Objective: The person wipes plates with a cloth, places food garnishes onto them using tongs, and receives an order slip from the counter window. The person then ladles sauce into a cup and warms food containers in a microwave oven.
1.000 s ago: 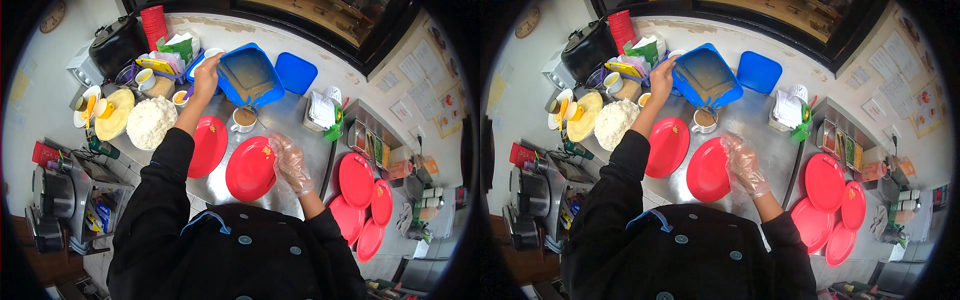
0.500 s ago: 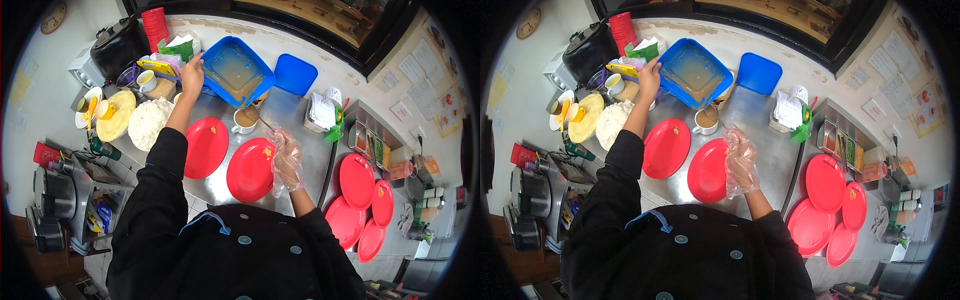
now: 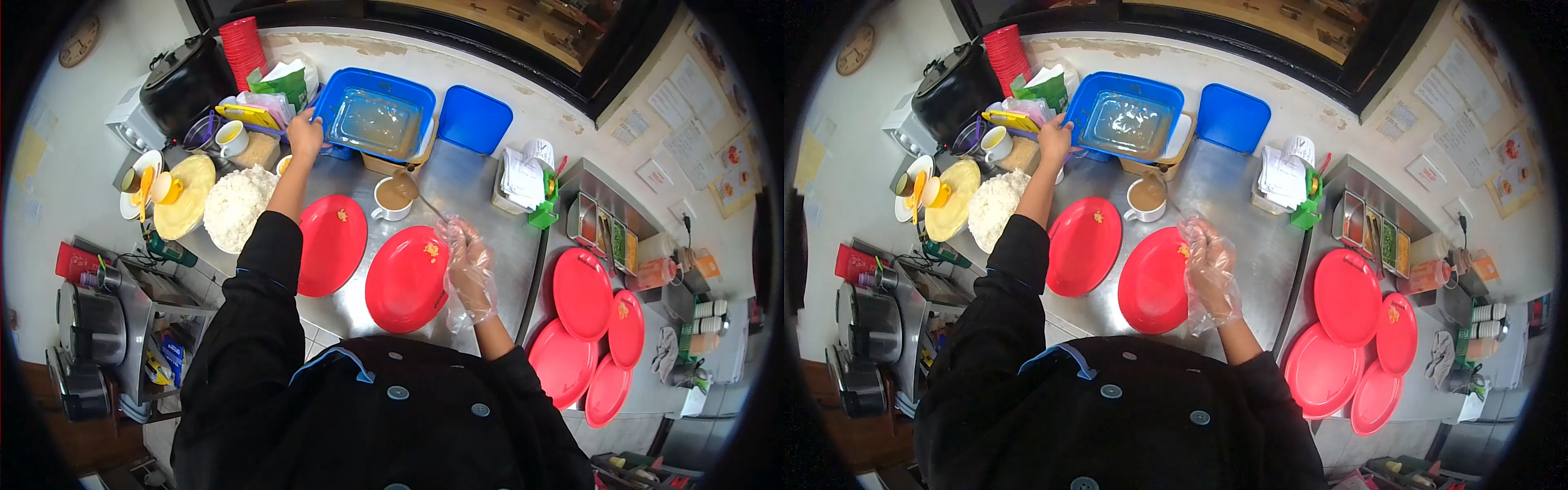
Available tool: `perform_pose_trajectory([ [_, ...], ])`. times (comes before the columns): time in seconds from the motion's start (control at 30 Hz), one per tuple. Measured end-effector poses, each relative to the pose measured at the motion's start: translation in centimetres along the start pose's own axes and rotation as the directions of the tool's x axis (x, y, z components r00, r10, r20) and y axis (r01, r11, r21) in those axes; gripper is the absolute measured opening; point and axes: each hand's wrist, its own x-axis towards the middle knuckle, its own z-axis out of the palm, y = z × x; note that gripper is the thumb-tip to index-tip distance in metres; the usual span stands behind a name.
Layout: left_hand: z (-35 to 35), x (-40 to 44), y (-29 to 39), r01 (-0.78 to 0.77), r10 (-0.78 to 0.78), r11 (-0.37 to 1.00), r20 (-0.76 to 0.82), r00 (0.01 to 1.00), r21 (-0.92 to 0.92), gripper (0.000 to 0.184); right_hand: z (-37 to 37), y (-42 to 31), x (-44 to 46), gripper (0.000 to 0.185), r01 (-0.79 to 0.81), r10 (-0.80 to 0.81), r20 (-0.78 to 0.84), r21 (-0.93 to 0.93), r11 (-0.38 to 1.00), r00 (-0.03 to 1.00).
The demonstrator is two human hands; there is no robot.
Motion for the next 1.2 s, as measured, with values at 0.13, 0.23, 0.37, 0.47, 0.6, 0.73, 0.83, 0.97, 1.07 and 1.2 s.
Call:
perform_pose_trajectory([
  [0.13,1.5,1.9,0.2,0.064,-0.043,0.969,0.090,0.995,-0.240,0.029,0.4,-0.2,-0.6,0.029,0.017,-0.029,0.067,0.161,0.987,0.997],
  [0.23,3.5,3.5,2.5,0.025,0.005,0.989,0.200,0.980,-0.149,0.027,0.8,0.4,-1.2,0.047,-0.236,0.108,0.222,0.704,0.670,0.969],
  [0.37,8.5,2.6,7.9,-0.182,0.164,0.983,0.483,0.860,-0.010,0.025,0.2,0.4,-1.4,0.052,-0.345,0.179,0.305,0.675,0.652,0.935],
  [0.47,13.9,2.4,9.1,-0.370,0.248,0.926,0.609,0.754,0.081,0.025,0.3,0.7,-1.3,0.045,-0.349,0.195,0.307,0.598,0.722,0.931],
  [0.6,21.0,2.4,7.4,-0.642,0.402,0.759,0.698,0.593,0.108,0.026,0.3,1.6,-1.3,0.045,-0.031,-0.004,0.268,0.126,0.992,0.964],
  [0.73,24.5,1.1,6.5,-0.735,0.379,0.672,0.814,0.440,0.085,0.024,-0.5,1.4,-0.8,0.043,0.104,-0.131,0.288,0.107,0.989,0.949],
  [0.83,26.4,0.0,5.0,-0.753,0.356,0.655,0.853,0.382,0.065,0.024,-0.7,1.1,-0.7,0.042,0.002,-0.062,0.274,0.214,0.977,0.960],
  [0.97,28.2,-0.2,2.0,-0.772,0.356,0.632,0.860,0.366,0.067,0.029,-1.2,0.3,-0.3,0.042,-0.072,-0.014,0.312,0.265,0.962,0.950],
  [1.07,27.9,-0.2,1.7,-0.787,0.388,0.613,0.843,0.372,0.065,0.028,-0.9,-0.1,-0.2,0.044,-0.097,-0.002,0.306,0.308,0.947,0.952],
  [1.2,27.3,-0.1,2.8,-0.821,0.340,0.562,0.875,0.344,0.104,0.032,-0.5,0.6,-0.5,0.046,0.000,-0.071,0.292,0.235,0.972,0.954],
])
